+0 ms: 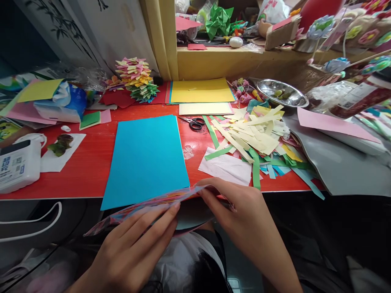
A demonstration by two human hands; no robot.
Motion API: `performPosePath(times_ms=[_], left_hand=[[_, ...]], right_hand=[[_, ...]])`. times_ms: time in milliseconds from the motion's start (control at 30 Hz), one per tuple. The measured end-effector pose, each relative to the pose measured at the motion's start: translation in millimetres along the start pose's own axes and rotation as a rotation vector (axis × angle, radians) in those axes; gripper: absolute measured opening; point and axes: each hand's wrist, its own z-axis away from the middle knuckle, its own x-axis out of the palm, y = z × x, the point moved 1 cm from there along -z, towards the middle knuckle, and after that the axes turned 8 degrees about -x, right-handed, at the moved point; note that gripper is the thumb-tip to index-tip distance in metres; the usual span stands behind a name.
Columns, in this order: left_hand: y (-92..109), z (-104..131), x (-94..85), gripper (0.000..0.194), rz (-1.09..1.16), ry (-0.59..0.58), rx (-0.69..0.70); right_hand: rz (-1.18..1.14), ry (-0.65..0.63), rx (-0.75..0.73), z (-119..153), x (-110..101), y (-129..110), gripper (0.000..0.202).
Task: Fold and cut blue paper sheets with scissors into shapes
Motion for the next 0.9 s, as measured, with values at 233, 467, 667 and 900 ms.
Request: performPosePath(times_ms=[233,467,667,900], left_hand=[[-1,-2,1.1,0.017,0.037,0.003,-0.018],[-2,-1,3.6,0.021,0.071,-0.017,-0.018],[-6,1,1.4,0.026,0.056,0.007,-0.002],[-11,-10,-13.5,0.025,0.023,0.133,-0.088]], right_hand=[[0.000,0.006,0.015,0,0,-1,0.017],[-0.044,0.031,0.021,-3,0,0,0.014],[-0.240,-0.053,0.069,-4,-2,4,0.015],[-0.715,-0.205,0.026,-1,-10,7,0.052]])
